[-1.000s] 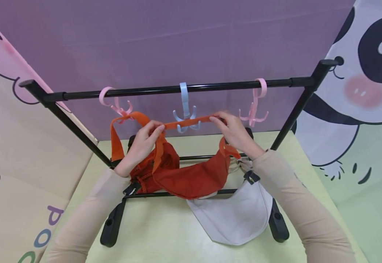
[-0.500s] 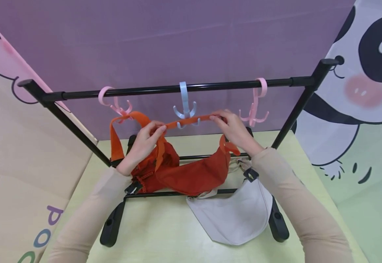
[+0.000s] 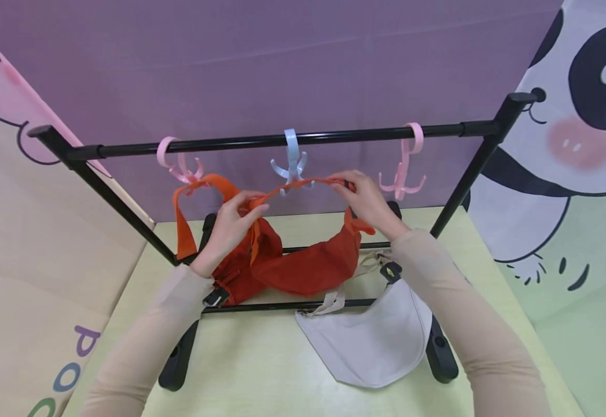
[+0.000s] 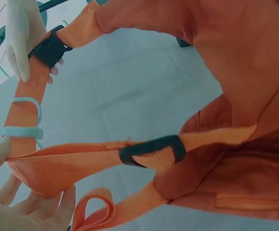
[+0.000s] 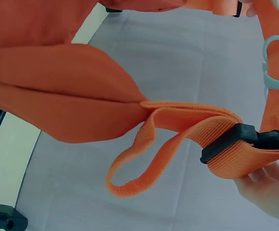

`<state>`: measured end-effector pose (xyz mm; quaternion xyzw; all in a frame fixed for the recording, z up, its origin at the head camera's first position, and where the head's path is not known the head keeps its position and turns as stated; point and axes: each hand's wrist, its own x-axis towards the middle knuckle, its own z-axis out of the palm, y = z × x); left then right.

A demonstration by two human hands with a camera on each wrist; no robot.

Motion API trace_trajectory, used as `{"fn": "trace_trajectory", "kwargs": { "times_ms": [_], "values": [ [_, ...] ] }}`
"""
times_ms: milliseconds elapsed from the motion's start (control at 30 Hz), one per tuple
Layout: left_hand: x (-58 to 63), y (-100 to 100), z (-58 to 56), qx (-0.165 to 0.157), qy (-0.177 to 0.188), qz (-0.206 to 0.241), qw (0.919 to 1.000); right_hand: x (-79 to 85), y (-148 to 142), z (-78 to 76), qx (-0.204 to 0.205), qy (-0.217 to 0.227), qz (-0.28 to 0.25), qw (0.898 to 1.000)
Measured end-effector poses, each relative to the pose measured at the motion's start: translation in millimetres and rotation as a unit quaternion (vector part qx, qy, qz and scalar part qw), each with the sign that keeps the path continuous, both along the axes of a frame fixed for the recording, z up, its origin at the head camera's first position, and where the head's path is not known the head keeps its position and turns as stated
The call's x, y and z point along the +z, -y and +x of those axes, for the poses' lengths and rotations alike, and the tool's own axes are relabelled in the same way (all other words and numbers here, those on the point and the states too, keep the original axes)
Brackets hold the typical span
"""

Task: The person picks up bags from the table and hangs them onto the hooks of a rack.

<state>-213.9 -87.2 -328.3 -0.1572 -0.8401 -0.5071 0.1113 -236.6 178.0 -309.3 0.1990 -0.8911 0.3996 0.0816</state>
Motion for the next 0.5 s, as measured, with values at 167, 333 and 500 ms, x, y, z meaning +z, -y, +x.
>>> {"fn": "trace_trajectory", "kwargs": {
  "times_ms": [167, 333, 500],
  "values": [
    [-5.4, -1, -0.5, 0.024, -0.015, 0.006, 0.9996, -3.4, 5, -3.3, 0.001, 0.021, -0.011, 1.000],
    [-8.8, -7, 3.0, 0.037, -0.039, 0.002, 0.9986, -7.9, 9, -6.7, 0.006, 0.051, -0.034, 0.998],
    [-12.1, -11, 6.6, 0.038, -0.048, 0.008, 0.9981, -13.4, 11, -8.6, 0.012, 0.081, -0.039, 0.996]
  ]
}}
